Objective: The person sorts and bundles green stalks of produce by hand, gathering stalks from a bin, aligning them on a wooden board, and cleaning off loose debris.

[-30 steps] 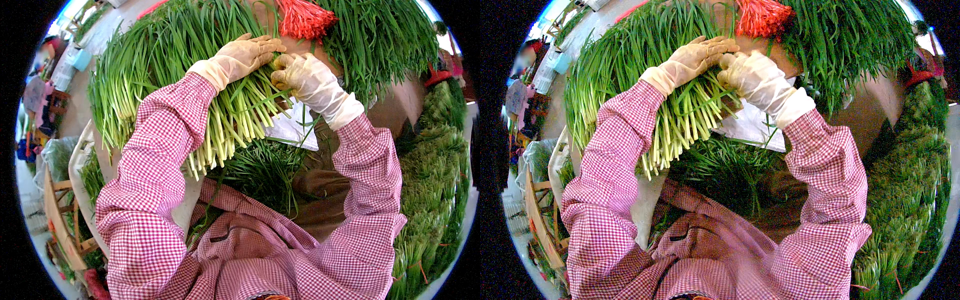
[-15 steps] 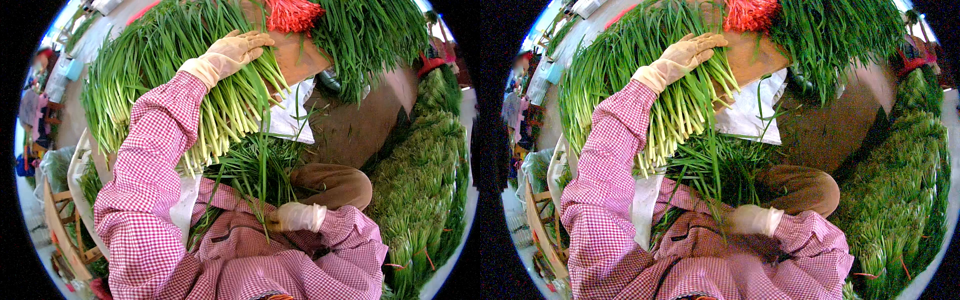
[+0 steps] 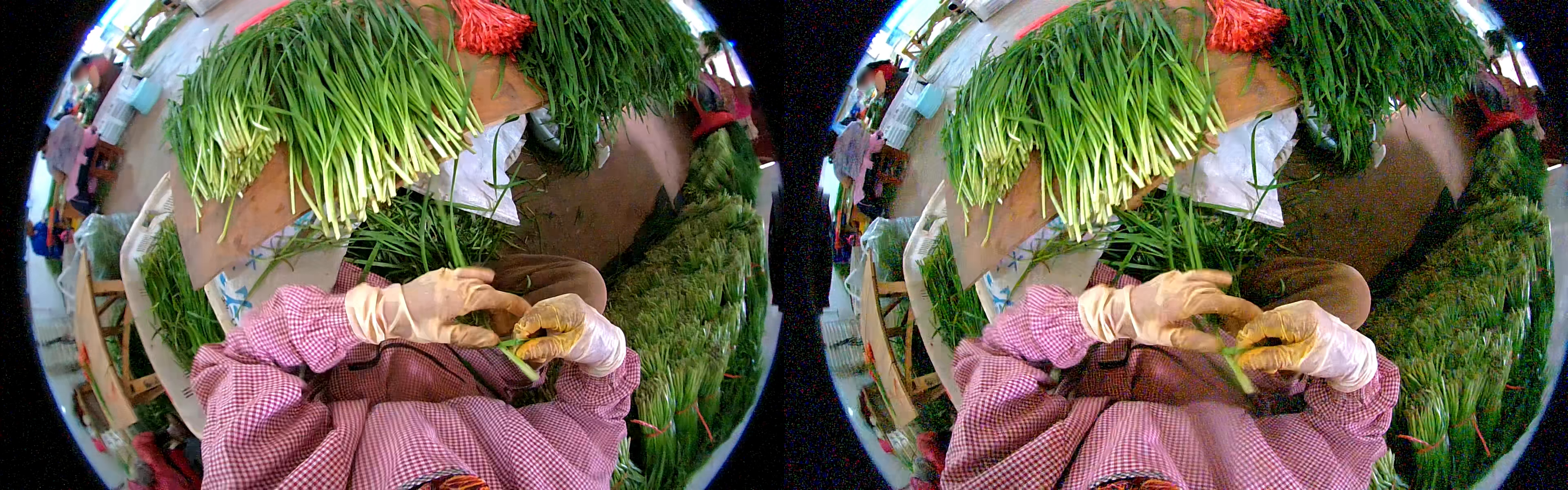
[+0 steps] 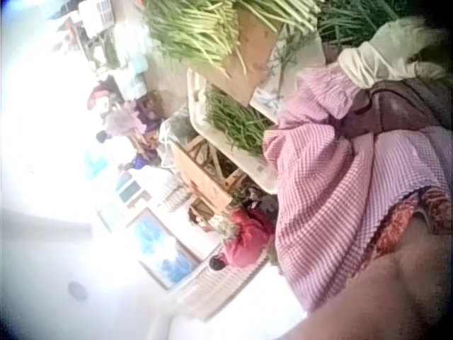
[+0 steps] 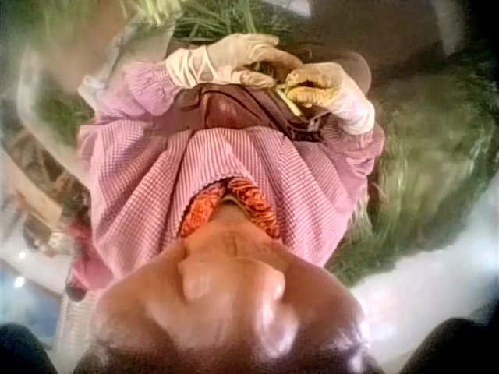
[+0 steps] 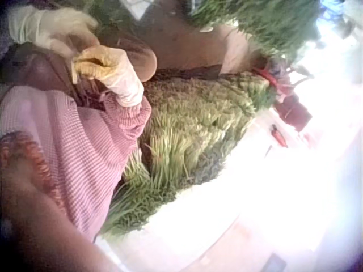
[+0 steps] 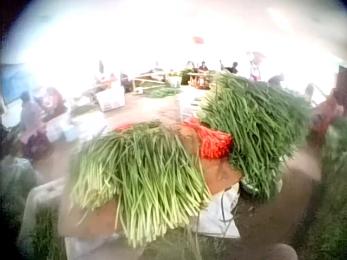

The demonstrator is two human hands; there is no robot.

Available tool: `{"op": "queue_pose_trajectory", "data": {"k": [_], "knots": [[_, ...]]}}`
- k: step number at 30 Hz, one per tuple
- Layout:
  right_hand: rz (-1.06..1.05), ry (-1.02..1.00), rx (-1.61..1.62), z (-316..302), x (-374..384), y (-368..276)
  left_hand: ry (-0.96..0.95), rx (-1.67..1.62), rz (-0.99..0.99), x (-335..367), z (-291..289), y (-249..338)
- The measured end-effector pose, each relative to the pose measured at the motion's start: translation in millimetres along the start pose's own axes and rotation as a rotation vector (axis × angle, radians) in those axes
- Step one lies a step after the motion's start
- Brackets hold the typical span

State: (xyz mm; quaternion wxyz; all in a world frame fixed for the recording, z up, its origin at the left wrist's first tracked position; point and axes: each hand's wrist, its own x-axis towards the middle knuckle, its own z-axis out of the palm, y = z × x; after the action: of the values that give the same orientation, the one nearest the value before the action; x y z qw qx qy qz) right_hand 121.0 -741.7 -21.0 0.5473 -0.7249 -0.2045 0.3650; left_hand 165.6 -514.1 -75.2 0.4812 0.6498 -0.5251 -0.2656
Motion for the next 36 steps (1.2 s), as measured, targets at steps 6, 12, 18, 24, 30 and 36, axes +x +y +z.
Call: {"op": "queue_pose_trajectory", "data": {"k": [6,12,18,24,30,36], "knots": [[0.072,-0.042,-0.162,2.6,-7.6,-15.1,0.122,-0.29,-0.133,-47.2,39.4,1.6],[-0.32,-0.012,-0.194,-27.6,-18.4,-20.5,0.267,-0.326,-0.518,-109.4,16.2,47.8],[-0.058,0.696,-1.273,-77.6,32.8,78.3,0.899,0.112,-0.219,-165.5,-55.1,133.5],[0.268,0.276,-0.737,-26.6,88.4,106.3,0.248,1.618,-0.339,-100.4,-145.8,155.2],[0.28,0.151,-0.782,8.6,103.3,113.3,0.121,1.449,-0.094,-61.7,-197.1,30.1],[-0.055,0.428,-0.45,7.4,94.4,65.4,0.2,1.235,-0.213,-68.8,-193.3,-56.5]]}}
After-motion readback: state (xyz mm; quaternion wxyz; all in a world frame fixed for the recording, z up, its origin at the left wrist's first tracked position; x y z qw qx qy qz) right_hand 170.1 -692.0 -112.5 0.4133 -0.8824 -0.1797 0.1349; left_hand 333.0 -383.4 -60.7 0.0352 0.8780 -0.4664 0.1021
